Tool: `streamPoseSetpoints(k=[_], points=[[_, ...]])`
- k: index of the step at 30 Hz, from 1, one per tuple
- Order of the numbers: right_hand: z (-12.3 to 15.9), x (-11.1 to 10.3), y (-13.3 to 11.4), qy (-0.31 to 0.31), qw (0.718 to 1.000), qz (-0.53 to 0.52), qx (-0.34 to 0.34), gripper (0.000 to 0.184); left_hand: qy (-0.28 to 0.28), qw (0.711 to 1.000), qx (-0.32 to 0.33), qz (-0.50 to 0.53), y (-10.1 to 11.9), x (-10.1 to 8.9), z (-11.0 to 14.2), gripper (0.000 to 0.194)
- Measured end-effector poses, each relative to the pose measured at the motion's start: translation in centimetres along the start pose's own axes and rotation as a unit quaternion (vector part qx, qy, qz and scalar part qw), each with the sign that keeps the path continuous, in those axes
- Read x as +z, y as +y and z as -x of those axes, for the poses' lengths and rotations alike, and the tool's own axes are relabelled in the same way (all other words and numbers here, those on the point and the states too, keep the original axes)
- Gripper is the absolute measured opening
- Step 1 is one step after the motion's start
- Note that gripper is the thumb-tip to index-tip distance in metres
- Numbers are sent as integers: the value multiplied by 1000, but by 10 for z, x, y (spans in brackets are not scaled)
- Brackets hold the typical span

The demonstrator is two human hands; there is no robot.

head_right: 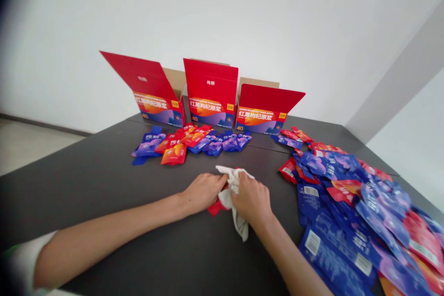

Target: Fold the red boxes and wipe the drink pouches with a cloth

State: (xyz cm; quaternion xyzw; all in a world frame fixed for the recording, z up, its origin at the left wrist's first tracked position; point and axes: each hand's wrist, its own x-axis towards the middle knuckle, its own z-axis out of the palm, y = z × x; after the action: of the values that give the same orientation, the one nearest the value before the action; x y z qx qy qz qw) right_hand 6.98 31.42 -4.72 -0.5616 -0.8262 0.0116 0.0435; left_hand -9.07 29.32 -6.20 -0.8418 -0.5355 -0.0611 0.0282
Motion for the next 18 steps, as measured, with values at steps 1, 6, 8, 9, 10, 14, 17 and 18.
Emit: streamPoseSetpoints(k=[1,6,8,9,10,14,17,18], points=[[-4,0,7,2,999,7,38,28,5,1000,-1,-3,0,1,0,17],[-23,-2,67,17,985,-42,164,31,-5,998,-53,30,-16,-3,-3,19],[-24,-4,84,44,980,-83,173,33,20,996,-63,60,-36,-11,-9,25],[-24,-4,89,57,979,-98,172,33,38,996,-58,64,-48,-16,-13,28],[-24,-5,92,66,977,-108,170,33,54,995,-48,62,-62,-22,-18,30],[-23,-4,91,66,978,-117,157,30,73,996,-45,16,-115,-41,-33,29],[-23,-2,89,46,981,-103,156,29,87,994,-66,-17,-139,-44,-38,18],[-23,-3,89,41,982,-98,155,29,96,992,-73,-28,-142,-44,-38,17]])
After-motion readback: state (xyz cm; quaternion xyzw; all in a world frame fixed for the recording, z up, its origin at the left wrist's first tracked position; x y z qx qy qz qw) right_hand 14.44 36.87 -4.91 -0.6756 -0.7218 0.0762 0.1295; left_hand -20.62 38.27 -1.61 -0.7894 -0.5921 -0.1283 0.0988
